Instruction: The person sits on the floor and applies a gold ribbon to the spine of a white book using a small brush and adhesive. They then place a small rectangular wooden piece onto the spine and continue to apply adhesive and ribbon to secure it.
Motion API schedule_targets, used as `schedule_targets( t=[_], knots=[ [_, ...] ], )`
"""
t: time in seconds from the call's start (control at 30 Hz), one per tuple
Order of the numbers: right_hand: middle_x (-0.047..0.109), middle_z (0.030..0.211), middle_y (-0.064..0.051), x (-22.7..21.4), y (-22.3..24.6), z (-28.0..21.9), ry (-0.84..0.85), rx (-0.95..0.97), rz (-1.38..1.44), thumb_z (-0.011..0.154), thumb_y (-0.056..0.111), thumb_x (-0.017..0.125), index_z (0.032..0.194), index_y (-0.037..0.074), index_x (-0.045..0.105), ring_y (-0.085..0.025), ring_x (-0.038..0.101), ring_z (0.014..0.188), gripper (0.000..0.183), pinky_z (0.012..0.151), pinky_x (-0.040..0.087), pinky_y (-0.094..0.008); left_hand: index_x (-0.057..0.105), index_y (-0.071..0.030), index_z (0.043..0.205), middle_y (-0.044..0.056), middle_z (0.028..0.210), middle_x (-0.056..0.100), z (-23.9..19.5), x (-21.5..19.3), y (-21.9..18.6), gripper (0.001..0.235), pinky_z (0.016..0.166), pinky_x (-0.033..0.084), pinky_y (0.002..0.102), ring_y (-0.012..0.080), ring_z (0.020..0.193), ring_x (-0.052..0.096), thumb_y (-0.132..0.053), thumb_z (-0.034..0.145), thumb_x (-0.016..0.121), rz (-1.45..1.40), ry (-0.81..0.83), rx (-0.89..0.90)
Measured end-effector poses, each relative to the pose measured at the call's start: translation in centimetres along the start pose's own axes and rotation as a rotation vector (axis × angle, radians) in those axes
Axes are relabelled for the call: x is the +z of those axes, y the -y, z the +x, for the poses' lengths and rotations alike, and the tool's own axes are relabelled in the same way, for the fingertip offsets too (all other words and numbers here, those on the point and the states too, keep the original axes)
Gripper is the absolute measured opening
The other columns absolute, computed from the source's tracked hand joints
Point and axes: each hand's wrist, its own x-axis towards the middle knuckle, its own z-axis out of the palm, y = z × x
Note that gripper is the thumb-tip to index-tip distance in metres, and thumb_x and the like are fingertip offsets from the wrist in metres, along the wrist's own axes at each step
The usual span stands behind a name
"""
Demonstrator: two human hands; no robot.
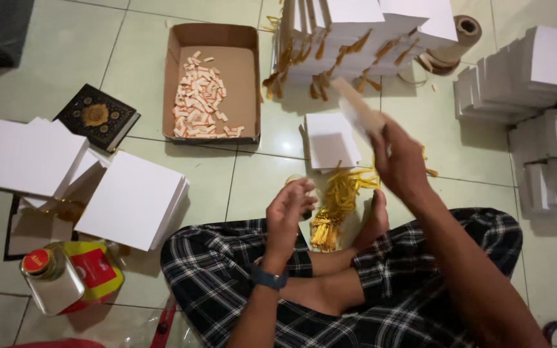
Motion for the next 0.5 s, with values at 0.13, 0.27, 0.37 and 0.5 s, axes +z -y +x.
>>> schedule_targets(
  t=[0.13,0.27,0.37,0.5],
  knots=[
    [0.064,0.115,-0.011,-2.9,6.5,-5.5,0.105,-0.279,-0.009,0.103,0.029,0.064,0.139,0.014,0.063,-0.035,0.061,0.111,0.039,0.096,0.045,-0.051,0.038,0.003,0.157,0.033,0.15,0.051,0.5,0.2,-2.1,0.069,0.104,0.054,0.055,0.0478,0.127,0.06,-0.047,0.108,0.038,-0.33,0.071,-0.212],
    [0.061,0.142,-0.013,-1.4,6.6,-11.9,0.205,-0.568,0.238,0.09,0.02,0.074,0.134,0.01,0.062,-0.034,0.055,0.134,0.047,0.114,0.04,-0.052,0.049,-0.004,0.149,0.022,0.127,0.066,0.0,-2.2,-1.5,0.064,0.091,0.061,0.048,0.0305,0.102,0.071,-0.037,0.097,0.065,-0.298,-0.212,-0.178],
    [0.048,0.147,-0.024,1.9,3.9,-15.4,0.159,-0.058,0.348,0.087,0.018,0.079,0.113,0.008,0.073,-0.044,0.053,0.132,0.028,0.107,0.047,-0.053,0.052,-0.006,0.147,0.019,0.124,0.068,-1.2,-2.8,-3.3,0.07,0.091,0.06,0.045,0.0284,0.1,0.069,-0.042,0.091,0.072,-0.181,-0.419,-0.189],
    [0.078,0.104,-0.019,1.8,6.8,-14.1,0.656,0.531,0.016,0.095,0.051,0.065,0.094,0.012,0.075,-0.044,0.072,0.108,0.04,0.09,0.054,-0.058,0.056,-0.024,0.15,0.005,0.146,0.059,0.2,-3.9,-1.7,0.074,0.11,0.046,0.04,0.0209,0.123,0.059,-0.072,0.093,0.05,-0.033,-0.438,-0.215]
  ],
)
